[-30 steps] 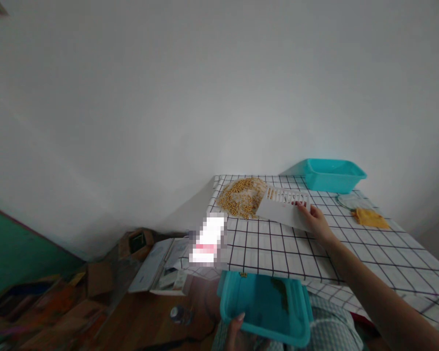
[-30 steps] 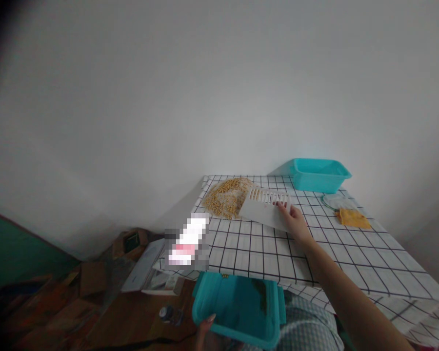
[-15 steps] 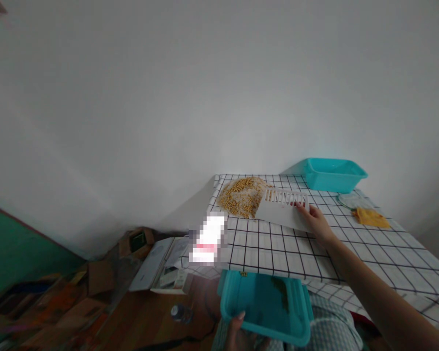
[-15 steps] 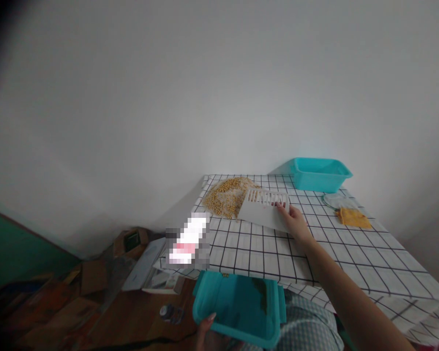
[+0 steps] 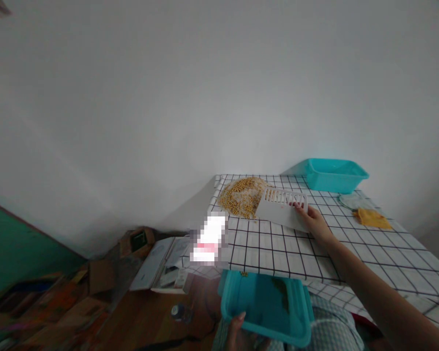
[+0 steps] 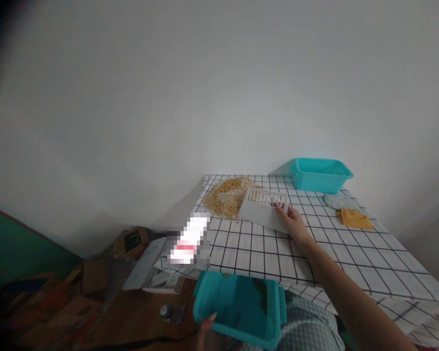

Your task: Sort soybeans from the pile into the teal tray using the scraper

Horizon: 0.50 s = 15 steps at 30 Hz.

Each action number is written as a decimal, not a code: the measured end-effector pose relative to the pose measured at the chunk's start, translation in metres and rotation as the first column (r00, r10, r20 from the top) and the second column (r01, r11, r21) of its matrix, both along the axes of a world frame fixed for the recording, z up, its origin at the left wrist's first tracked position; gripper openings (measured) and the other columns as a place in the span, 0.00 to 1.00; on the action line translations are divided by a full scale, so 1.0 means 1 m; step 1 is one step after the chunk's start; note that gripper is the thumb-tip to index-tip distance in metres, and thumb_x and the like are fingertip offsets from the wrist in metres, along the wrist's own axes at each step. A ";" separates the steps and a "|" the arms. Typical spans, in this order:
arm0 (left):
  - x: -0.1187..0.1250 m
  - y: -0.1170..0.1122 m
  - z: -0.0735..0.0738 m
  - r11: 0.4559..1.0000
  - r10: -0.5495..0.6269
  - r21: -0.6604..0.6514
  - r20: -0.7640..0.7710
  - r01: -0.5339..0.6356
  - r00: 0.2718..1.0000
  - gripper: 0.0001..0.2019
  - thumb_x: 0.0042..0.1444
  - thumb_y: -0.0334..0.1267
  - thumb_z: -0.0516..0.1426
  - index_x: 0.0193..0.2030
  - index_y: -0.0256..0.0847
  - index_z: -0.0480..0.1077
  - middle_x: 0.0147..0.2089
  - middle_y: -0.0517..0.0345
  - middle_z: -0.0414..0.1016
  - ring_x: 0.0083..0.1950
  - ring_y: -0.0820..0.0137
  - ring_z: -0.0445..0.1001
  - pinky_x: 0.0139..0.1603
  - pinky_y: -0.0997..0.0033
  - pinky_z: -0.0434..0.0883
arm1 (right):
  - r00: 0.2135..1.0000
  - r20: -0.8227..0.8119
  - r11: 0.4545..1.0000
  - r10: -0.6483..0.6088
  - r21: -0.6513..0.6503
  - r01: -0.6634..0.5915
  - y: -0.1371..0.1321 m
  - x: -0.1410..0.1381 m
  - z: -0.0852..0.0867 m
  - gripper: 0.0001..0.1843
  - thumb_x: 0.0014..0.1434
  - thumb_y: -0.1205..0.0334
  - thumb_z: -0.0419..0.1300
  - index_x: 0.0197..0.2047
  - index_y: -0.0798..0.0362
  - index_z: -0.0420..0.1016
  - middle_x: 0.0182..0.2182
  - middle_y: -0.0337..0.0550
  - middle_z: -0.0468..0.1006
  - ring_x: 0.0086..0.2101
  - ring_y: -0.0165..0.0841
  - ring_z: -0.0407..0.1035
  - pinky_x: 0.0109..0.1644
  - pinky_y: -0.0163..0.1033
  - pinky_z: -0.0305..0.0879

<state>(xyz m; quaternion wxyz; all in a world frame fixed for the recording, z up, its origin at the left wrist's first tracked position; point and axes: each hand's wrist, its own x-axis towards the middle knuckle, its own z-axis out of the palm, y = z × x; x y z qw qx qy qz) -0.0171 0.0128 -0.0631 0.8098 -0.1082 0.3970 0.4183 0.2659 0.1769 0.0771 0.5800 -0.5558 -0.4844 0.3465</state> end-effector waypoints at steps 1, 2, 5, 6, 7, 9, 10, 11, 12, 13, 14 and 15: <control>0.000 0.000 0.000 1.000 0.000 0.004 0.001 0.000 1.000 0.21 0.43 0.47 0.57 0.45 0.46 0.61 0.37 0.49 0.80 0.43 0.52 0.76 0.40 0.52 0.74 | 1.000 0.008 1.000 0.008 -0.008 -0.008 0.000 0.000 0.000 0.26 0.50 0.40 0.59 0.41 0.53 0.77 0.27 0.42 0.78 0.31 0.39 0.72 0.29 0.38 0.67; 0.000 0.000 0.001 1.000 -0.001 0.008 -0.001 0.001 1.000 0.22 0.43 0.46 0.57 0.46 0.46 0.61 0.37 0.48 0.80 0.43 0.52 0.76 0.39 0.51 0.74 | 1.000 0.014 1.000 0.017 -0.017 -0.017 0.000 0.000 0.000 0.25 0.51 0.41 0.59 0.42 0.53 0.77 0.29 0.42 0.79 0.31 0.39 0.72 0.29 0.38 0.67; 0.001 -0.001 0.005 1.000 -0.004 0.014 -0.014 0.004 1.000 0.21 0.44 0.46 0.57 0.46 0.46 0.61 0.38 0.50 0.80 0.43 0.53 0.76 0.38 0.52 0.75 | 0.998 0.007 0.997 0.063 -0.039 -0.063 -0.001 0.000 0.002 0.23 0.53 0.42 0.57 0.44 0.50 0.76 0.33 0.41 0.79 0.32 0.37 0.72 0.31 0.38 0.68; 0.002 -0.001 0.006 1.000 -0.002 0.016 -0.021 0.002 1.000 0.19 0.45 0.45 0.57 0.45 0.46 0.61 0.37 0.51 0.80 0.43 0.54 0.76 0.39 0.53 0.75 | 0.997 -0.004 0.996 0.081 -0.040 -0.081 -0.001 -0.001 0.002 0.23 0.54 0.43 0.57 0.45 0.50 0.75 0.34 0.41 0.79 0.32 0.37 0.72 0.33 0.38 0.68; 0.002 -0.001 0.007 1.000 0.000 0.019 -0.027 0.001 1.000 0.18 0.46 0.45 0.57 0.45 0.46 0.62 0.37 0.52 0.80 0.43 0.55 0.76 0.40 0.53 0.74 | 0.995 -0.021 0.995 0.096 -0.038 -0.097 -0.002 -0.001 0.003 0.22 0.55 0.43 0.57 0.45 0.49 0.75 0.35 0.41 0.79 0.33 0.37 0.72 0.34 0.39 0.69; 0.002 -0.002 0.009 1.000 0.004 0.023 -0.035 -0.003 0.999 0.17 0.47 0.45 0.57 0.44 0.46 0.62 0.37 0.52 0.80 0.43 0.55 0.76 0.40 0.54 0.75 | 0.991 -0.058 0.992 0.119 -0.031 -0.121 -0.003 -0.002 0.003 0.21 0.55 0.44 0.57 0.46 0.48 0.75 0.37 0.41 0.79 0.34 0.37 0.73 0.36 0.39 0.69; 0.002 -0.002 0.010 1.000 0.005 0.025 -0.035 -0.004 0.999 0.18 0.47 0.45 0.57 0.45 0.46 0.62 0.38 0.50 0.80 0.43 0.54 0.76 0.39 0.54 0.75 | 0.989 -0.074 0.992 0.125 -0.027 -0.127 -0.003 -0.002 0.003 0.21 0.55 0.44 0.57 0.46 0.48 0.75 0.37 0.41 0.79 0.35 0.38 0.73 0.36 0.39 0.69; 0.002 -0.002 0.010 1.000 0.006 0.023 -0.034 -0.005 0.999 0.18 0.47 0.45 0.56 0.45 0.45 0.62 0.38 0.50 0.80 0.43 0.54 0.76 0.38 0.54 0.75 | 0.988 -0.086 0.991 0.129 -0.023 -0.132 -0.003 -0.002 0.003 0.21 0.55 0.45 0.57 0.46 0.48 0.75 0.37 0.41 0.79 0.35 0.38 0.73 0.37 0.39 0.69; 0.002 -0.002 0.011 1.000 0.009 0.018 -0.032 -0.009 0.999 0.18 0.47 0.46 0.56 0.45 0.45 0.61 0.37 0.50 0.80 0.44 0.53 0.76 0.38 0.54 0.75 | 0.987 -0.094 0.991 0.134 -0.019 -0.136 -0.002 -0.002 0.002 0.21 0.56 0.45 0.57 0.46 0.48 0.74 0.38 0.41 0.79 0.35 0.38 0.73 0.38 0.39 0.69; 0.002 -0.002 0.011 1.000 0.013 0.013 -0.030 -0.013 0.999 0.18 0.48 0.46 0.56 0.45 0.45 0.61 0.37 0.50 0.80 0.44 0.53 0.76 0.38 0.54 0.75 | 0.986 -0.099 0.990 0.136 -0.016 -0.138 -0.002 -0.002 0.001 0.20 0.56 0.45 0.57 0.46 0.48 0.74 0.38 0.41 0.79 0.36 0.38 0.73 0.39 0.39 0.69; 0.002 -0.002 0.012 1.000 0.014 0.006 -0.029 -0.014 0.999 0.18 0.48 0.45 0.56 0.45 0.45 0.61 0.37 0.51 0.80 0.44 0.53 0.75 0.39 0.54 0.75 | 0.986 -0.103 0.991 0.133 -0.011 -0.135 -0.001 -0.001 0.000 0.20 0.56 0.45 0.57 0.46 0.48 0.74 0.38 0.41 0.79 0.36 0.38 0.73 0.39 0.40 0.69; 0.002 -0.002 0.012 1.000 0.014 0.000 -0.029 -0.014 0.999 0.18 0.47 0.45 0.56 0.46 0.45 0.61 0.37 0.51 0.80 0.45 0.53 0.75 0.39 0.54 0.75 | 0.986 -0.104 0.992 0.127 -0.007 -0.128 0.000 0.000 -0.001 0.21 0.56 0.45 0.57 0.46 0.48 0.74 0.38 0.41 0.79 0.36 0.38 0.73 0.39 0.40 0.69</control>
